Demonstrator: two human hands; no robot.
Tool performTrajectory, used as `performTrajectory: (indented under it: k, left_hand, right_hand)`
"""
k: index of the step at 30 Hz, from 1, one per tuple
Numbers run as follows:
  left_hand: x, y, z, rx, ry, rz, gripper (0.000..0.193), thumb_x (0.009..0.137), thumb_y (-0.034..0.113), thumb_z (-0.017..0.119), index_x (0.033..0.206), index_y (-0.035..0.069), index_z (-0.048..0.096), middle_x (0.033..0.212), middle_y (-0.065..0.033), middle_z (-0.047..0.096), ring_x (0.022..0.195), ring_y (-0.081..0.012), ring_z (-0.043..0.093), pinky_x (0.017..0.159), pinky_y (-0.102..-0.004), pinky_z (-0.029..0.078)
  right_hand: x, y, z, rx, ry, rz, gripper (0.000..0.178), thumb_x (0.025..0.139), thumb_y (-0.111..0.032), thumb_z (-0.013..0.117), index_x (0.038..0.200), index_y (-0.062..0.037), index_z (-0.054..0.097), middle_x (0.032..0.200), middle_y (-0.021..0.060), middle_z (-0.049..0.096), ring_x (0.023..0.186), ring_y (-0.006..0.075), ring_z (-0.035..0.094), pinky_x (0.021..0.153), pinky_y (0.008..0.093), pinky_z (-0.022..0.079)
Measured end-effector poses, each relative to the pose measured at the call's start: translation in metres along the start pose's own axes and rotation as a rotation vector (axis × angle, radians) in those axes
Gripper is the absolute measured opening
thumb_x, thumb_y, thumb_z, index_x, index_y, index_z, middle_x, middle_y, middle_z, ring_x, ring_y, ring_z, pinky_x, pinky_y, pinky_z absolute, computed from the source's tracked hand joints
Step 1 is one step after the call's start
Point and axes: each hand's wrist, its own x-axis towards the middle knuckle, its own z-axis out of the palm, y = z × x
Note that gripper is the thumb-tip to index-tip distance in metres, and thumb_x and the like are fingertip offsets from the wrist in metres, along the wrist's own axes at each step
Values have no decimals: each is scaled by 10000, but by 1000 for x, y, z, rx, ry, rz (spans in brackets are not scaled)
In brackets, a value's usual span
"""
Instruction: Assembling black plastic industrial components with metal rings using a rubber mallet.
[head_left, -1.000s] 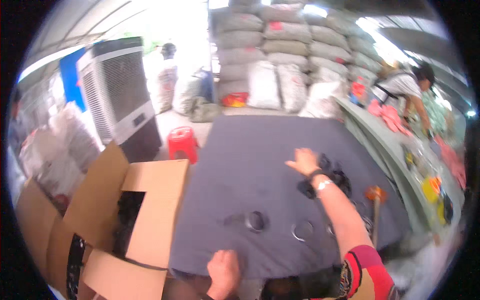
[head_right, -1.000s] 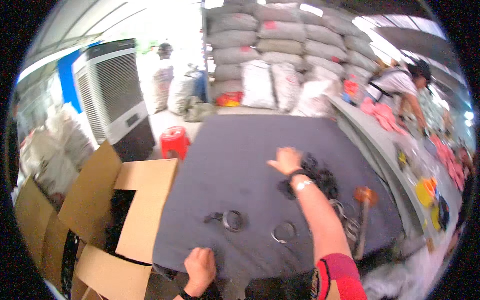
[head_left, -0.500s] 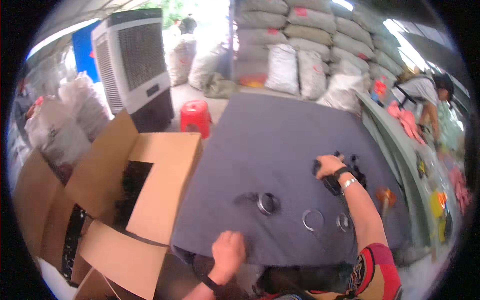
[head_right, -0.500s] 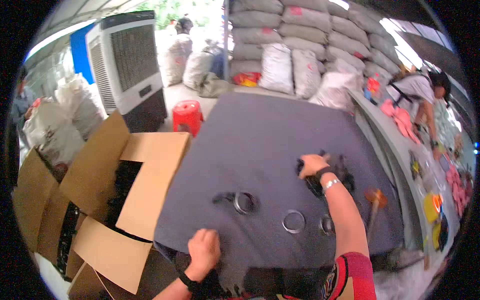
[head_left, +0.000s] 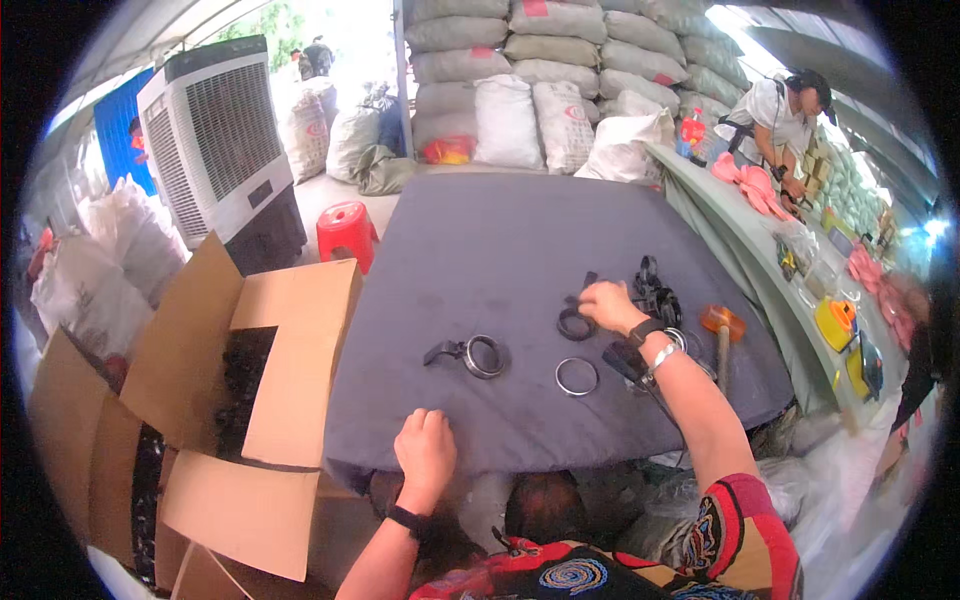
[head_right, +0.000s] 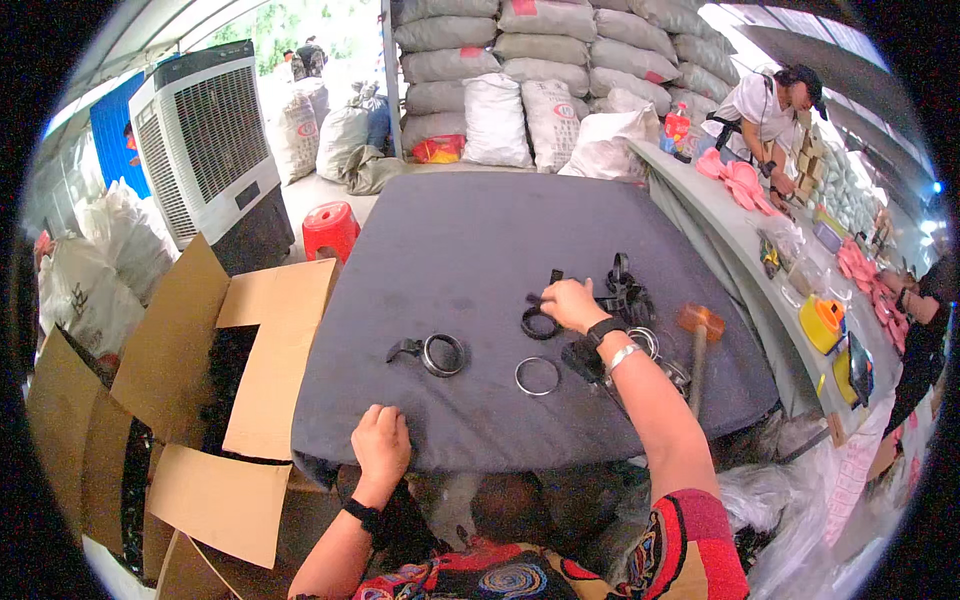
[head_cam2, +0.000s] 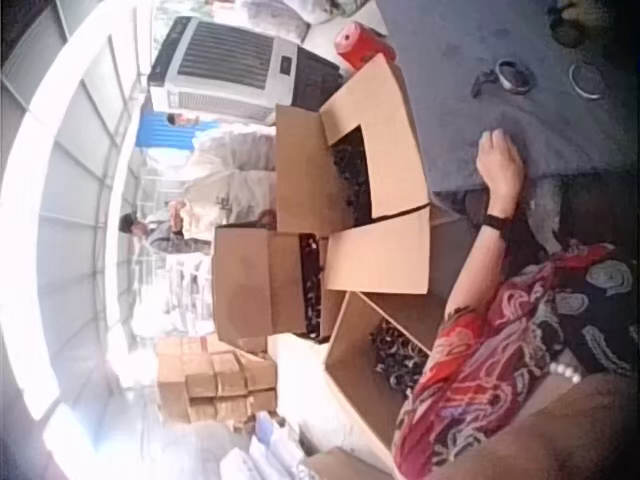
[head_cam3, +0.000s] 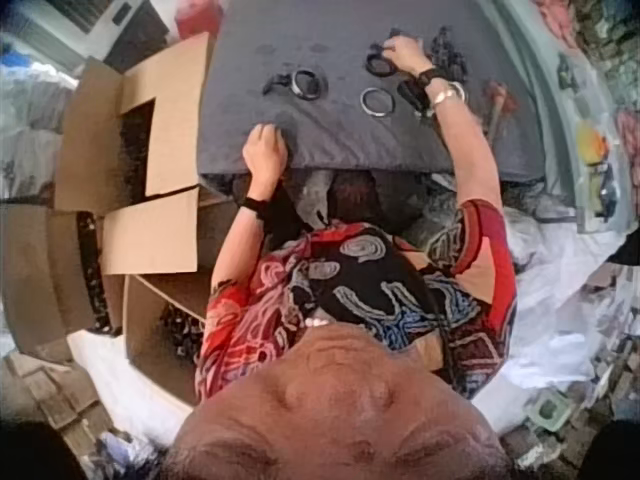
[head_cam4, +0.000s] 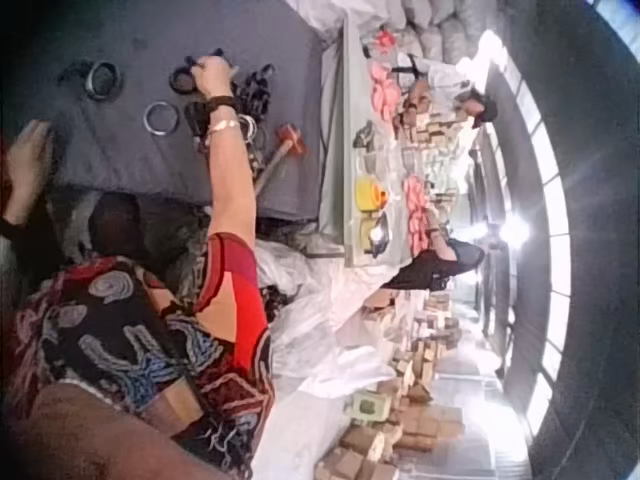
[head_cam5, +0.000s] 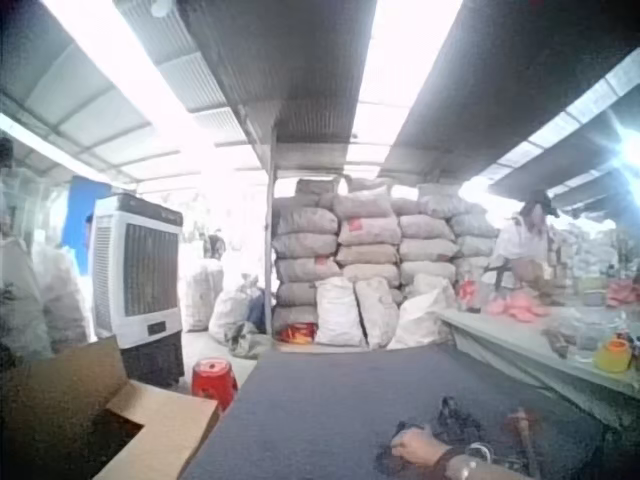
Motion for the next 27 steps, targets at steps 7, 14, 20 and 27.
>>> performTrajectory:
  k: [7, 14, 20, 27]
  left_hand:
    - [-1, 2, -3, 18, 12, 13, 57, 768, 82, 623, 763, 66, 568, 750, -94, 540, 705, -301, 575, 579, -431, 469]
    - [-3, 2, -5, -263, 40, -82, 62, 805, 95, 632, 783, 39, 617, 741, -112, 591, 686, -283, 601, 603, -391, 476]
    - [-26, 57, -18, -1498, -668, -641, 419, 962, 381, 511, 1091, -1, 626, 1011, -72, 655, 898, -175, 617, 760, -329, 508]
    - [-33, 49, -42, -1731, -507, -782, 302, 915, 265, 598, 983, -29, 621, 963, -146, 659, 923, -241, 624, 833, -379, 493]
  right_hand:
    - [-11, -4, -54, 858, 305, 289, 293, 828, -141, 675, 600, -61, 510, 559, -37, 439, 522, 72, 430, 451, 273, 334]
    - [-80, -87, -59, 1469, 137, 207, 131, 863, -59, 608, 932, 2, 516, 826, 88, 603, 717, 201, 648, 645, 331, 567]
    - [-159, -165, 6, 1523, -28, 158, 81, 842, -6, 608, 912, 25, 580, 878, 118, 652, 835, 232, 680, 735, 342, 566]
    - [-187, -179, 45, 877, -104, -67, 191, 813, -170, 704, 892, -3, 657, 945, 98, 671, 806, 183, 626, 748, 317, 502]
